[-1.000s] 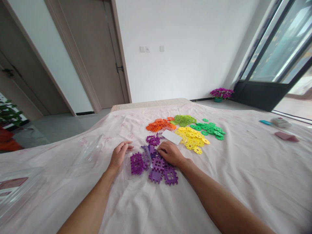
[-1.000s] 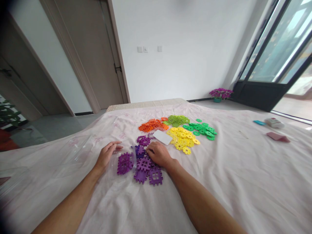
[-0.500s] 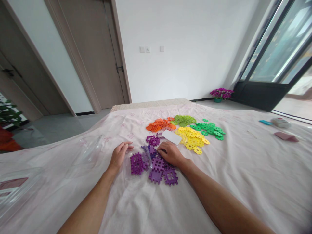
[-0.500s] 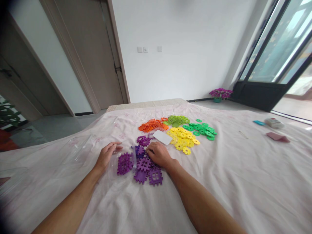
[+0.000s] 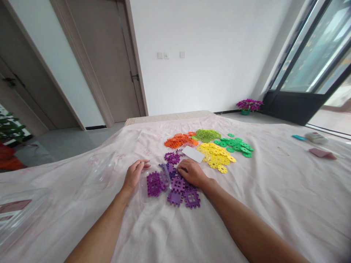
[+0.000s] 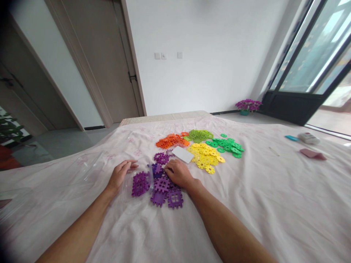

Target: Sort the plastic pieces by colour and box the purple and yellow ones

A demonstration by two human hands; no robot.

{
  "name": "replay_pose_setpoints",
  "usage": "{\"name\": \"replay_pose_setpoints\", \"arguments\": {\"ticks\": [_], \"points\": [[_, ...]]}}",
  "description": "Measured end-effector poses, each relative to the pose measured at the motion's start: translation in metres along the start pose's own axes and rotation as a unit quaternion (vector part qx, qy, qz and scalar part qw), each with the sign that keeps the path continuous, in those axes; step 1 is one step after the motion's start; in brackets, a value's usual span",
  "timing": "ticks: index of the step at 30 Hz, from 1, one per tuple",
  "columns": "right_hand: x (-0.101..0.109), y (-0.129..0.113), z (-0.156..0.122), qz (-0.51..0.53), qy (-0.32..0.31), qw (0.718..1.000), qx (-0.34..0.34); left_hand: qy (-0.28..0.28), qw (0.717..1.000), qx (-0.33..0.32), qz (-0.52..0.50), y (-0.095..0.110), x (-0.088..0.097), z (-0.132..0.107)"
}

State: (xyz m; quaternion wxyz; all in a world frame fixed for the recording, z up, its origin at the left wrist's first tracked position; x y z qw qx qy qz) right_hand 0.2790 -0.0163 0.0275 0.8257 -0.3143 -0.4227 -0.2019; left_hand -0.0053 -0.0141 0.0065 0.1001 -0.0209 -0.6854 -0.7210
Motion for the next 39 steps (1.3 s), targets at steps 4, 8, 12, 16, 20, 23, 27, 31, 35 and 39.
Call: {"name": "replay_pose_setpoints", "arguments": {"ticks": [4, 8, 12, 16, 20, 23, 27, 31, 35, 39], "points": [[-0.0005, 0.0005, 0.0001, 0.003, 0.002, 1.000, -0.001, 0.004, 1.000, 0.001, -0.005, 0.0001, -0.0001, -0.0006], [-0.0008, 0.0006, 0.0000, 0.006, 0.003, 1.000, 0.000, 0.006, 1.000, 0.002, -0.006, -0.0009, 0.0002, -0.0002], [-0.0009, 0.0010, 0.0000, 0.005, 0.000, 1.000, 0.002, 0.003, 1.000, -0.006, 0.000, -0.0025, 0.0009, 0.0010], [-0.0021, 0.0028, -0.0002, 0.005, 0.002, 1.000, 0.002, 0.002, 1.000, -0.002, -0.003, -0.0019, 0.0009, 0.0006], [-0.0037, 0.0045, -0.0007, 0.006, 0.006, 1.000, 0.002, 0.006, 1.000, 0.001, -0.005, -0.0002, 0.0003, -0.0005], [-0.0046, 0.0049, -0.0012, 0.006, 0.010, 1.000, -0.001, 0.005, 1.000, -0.002, -0.007, 0.0004, 0.0001, -0.0008], [-0.0045, 0.0049, -0.0014, 0.004, 0.011, 1.000, -0.002, 0.006, 1.000, -0.008, 0.000, 0.0018, -0.0002, -0.0016], [-0.0040, 0.0053, -0.0011, 0.005, 0.001, 1.000, 0.001, 0.008, 1.000, -0.004, -0.002, 0.0038, -0.0008, -0.0028], [-0.0039, 0.0057, -0.0010, 0.006, -0.004, 1.000, 0.002, 0.010, 1.000, 0.001, -0.005, 0.0041, -0.0008, -0.0029], [-0.0039, 0.0048, -0.0011, 0.005, 0.001, 1.000, 0.001, -0.003, 1.000, 0.005, -0.017, 0.0048, -0.0017, -0.0040]]}}
Point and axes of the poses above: each hand's wrist, its own z-axis towards the middle knuckle, its own x-axis out of the back of the hand, y = z × x, the point moved 1 cm from there along z, towards the middle knuckle, and after that the axes turned 5 degrees about x, right-handed, at the moved point
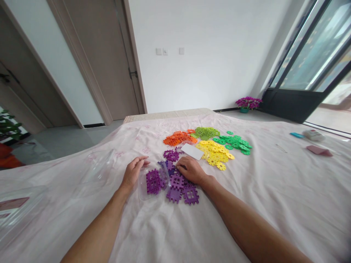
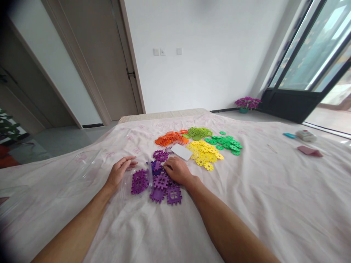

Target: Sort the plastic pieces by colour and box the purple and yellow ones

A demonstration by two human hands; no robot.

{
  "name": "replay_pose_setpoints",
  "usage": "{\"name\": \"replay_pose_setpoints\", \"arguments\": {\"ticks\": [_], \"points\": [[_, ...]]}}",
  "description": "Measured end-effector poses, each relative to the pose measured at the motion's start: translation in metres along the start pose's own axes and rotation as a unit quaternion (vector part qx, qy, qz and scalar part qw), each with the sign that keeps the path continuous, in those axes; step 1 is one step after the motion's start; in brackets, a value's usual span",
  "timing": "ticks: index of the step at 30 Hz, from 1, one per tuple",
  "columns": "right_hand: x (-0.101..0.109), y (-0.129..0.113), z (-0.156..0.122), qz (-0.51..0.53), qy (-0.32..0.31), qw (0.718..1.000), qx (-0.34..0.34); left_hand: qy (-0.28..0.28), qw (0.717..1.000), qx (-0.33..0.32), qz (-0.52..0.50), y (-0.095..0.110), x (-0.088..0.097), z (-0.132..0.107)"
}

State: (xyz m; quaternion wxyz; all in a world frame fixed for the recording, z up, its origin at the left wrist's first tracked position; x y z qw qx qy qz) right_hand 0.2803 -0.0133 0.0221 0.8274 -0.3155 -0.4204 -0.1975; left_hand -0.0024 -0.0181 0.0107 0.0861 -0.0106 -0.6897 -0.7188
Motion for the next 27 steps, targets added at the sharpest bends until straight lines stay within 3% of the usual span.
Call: {"name": "replay_pose_setpoints", "arguments": {"ticks": [12, 18, 27], "points": [[-0.002, -0.017, 0.000, -0.020, 0.003, 1.000, -0.012, -0.026, 1.000, -0.008, 0.014, -0.001, -0.002, 0.001], [-0.005, -0.034, 0.002, -0.008, -0.009, 1.000, -0.012, 0.000, 1.000, 0.005, -0.014, 0.004, -0.004, -0.002], [-0.009, -0.035, 0.001, 0.036, -0.019, 0.998, 0.046, 0.047, 0.992, 0.026, -0.112, -0.001, 0.004, 0.005]]}}
Point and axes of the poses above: each hand's wrist, its own z-axis towards the middle knuckle, its own x-axis out of the back of the hand, y = z × x, the point moved 1 cm from there along z, towards the middle knuckle, and after that the axes turned 5 degrees about x, right-handed, at the moved point
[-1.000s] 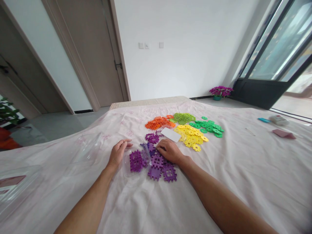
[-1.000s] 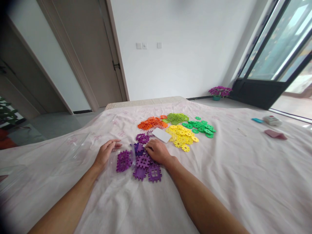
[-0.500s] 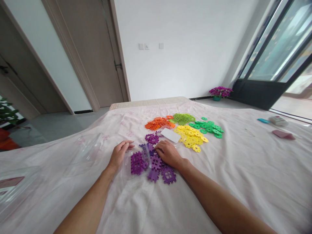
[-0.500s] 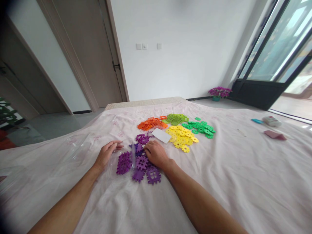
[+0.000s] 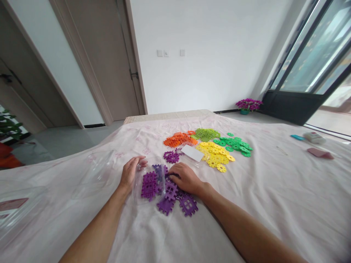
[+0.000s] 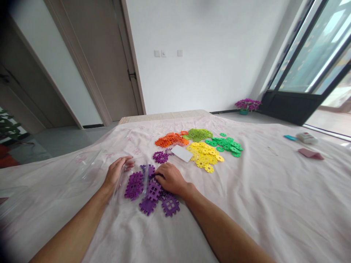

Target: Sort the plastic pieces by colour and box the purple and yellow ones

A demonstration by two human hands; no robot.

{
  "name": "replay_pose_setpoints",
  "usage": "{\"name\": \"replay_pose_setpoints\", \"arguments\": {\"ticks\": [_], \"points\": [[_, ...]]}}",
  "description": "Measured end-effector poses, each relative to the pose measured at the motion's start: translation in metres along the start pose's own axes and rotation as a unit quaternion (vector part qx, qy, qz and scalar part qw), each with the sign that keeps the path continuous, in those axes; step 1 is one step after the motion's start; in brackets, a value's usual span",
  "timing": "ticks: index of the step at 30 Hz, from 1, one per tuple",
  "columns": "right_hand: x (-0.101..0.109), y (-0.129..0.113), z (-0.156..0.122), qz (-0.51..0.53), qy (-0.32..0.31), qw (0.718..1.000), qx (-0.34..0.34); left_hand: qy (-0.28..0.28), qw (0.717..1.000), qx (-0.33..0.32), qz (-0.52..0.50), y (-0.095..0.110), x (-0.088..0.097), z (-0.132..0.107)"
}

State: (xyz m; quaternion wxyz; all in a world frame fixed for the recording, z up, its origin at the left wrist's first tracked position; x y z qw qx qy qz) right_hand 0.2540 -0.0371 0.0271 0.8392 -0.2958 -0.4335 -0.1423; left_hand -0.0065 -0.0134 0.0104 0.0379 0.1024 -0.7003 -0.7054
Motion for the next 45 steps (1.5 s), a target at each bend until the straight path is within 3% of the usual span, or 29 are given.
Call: {"name": "replay_pose_setpoints", "arguments": {"ticks": [4, 7, 12, 16, 23, 26, 31, 39, 45], "points": [[0.0002, 0.0061, -0.0008, -0.014, 0.051, 0.997, -0.053, 0.021, 0.999, -0.001, -0.036, -0.0052, 0.0034, 0.0050], [0.0012, 0.0086, -0.0021, -0.039, 0.039, 0.996, -0.074, 0.021, 0.999, -0.002, -0.034, -0.0069, 0.0029, 0.0055], [0.0005, 0.0054, -0.0026, -0.041, -0.033, 0.998, -0.016, 0.012, 1.000, 0.003, -0.009, -0.0074, 0.0015, 0.0053], [-0.0002, 0.0041, -0.0014, -0.013, -0.024, 0.999, 0.018, 0.004, 1.000, 0.005, 0.000, -0.0078, 0.0016, 0.0062], [-0.0017, 0.0086, -0.0016, -0.041, 0.057, 0.996, -0.058, -0.004, 1.000, 0.010, 0.009, -0.0082, 0.0017, 0.0065], [-0.0024, 0.0101, -0.0024, -0.070, 0.024, 0.994, -0.079, -0.003, 1.000, 0.010, 0.007, -0.0079, 0.0015, 0.0058], [0.0008, 0.0057, -0.0020, -0.044, -0.047, 0.998, -0.015, -0.004, 1.000, 0.014, 0.008, -0.0063, 0.0007, 0.0059], [-0.0002, 0.0060, -0.0009, -0.024, 0.011, 0.999, -0.041, -0.007, 1.000, 0.016, 0.020, -0.0028, -0.0014, 0.0042], [-0.0028, 0.0092, -0.0010, -0.044, 0.000, 0.998, -0.034, -0.004, 1.000, 0.015, 0.022, -0.0031, -0.0017, 0.0035]]}}
Point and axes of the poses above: each hand's wrist, its own z-axis towards the middle knuckle, its own x-axis out of the back of the hand, y = z × x, the point moved 1 cm from there along z, towards the middle knuckle, and after that the axes turned 5 degrees about x, right-handed, at the moved point
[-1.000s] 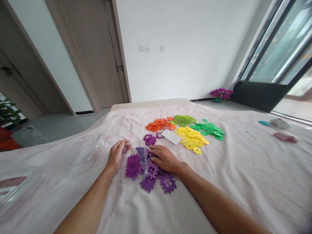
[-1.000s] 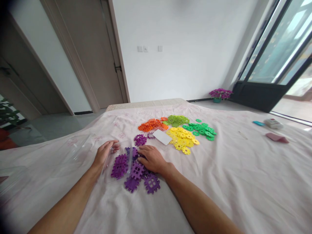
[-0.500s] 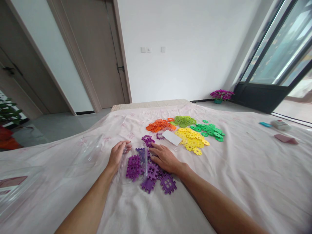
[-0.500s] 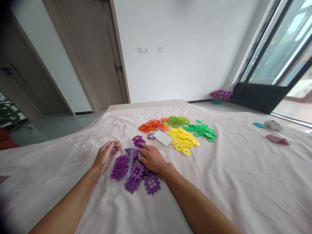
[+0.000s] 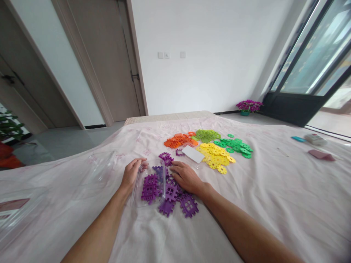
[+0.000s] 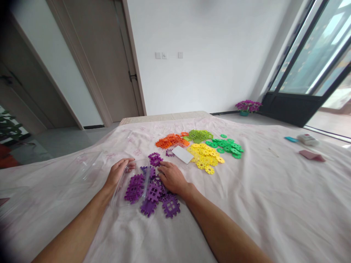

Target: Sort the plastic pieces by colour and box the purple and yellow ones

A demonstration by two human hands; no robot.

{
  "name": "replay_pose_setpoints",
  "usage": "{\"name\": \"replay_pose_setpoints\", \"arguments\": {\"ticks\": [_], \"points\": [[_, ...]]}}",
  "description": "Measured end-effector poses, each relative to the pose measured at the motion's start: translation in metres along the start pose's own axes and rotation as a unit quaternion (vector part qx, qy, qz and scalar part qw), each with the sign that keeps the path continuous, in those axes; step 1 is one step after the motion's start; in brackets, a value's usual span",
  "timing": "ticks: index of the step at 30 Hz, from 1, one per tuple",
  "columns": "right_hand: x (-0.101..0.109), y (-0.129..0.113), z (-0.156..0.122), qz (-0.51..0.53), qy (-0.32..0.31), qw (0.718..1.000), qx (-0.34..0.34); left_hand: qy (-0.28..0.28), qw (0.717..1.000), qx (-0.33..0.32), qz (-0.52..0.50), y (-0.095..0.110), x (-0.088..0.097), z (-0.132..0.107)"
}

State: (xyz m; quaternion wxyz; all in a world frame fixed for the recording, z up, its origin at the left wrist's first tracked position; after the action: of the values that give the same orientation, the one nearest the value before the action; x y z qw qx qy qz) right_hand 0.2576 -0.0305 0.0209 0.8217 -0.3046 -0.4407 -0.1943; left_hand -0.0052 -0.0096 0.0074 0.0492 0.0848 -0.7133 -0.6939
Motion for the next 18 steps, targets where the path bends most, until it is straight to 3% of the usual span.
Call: {"name": "replay_pose_setpoints", "arguments": {"ticks": [18], "points": [[0.0016, -0.0015, 0.0007, -0.005, -0.003, 1.000, -0.003, -0.003, 1.000, -0.010, 0.017, 0.0034, -0.0023, -0.0029]]}}
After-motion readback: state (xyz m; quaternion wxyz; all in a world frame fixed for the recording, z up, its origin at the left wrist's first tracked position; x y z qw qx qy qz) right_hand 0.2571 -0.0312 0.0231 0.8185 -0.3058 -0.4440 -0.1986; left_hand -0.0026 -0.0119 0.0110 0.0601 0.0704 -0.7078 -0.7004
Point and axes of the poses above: each hand's wrist, its own z-axis towards the middle knuckle, its own x-axis out of the back of the hand, y = z × x, the point moved 1 cm from there along z, towards the middle knuckle, and after that the axes turned 5 degrees about x, right-handed, at the moved point
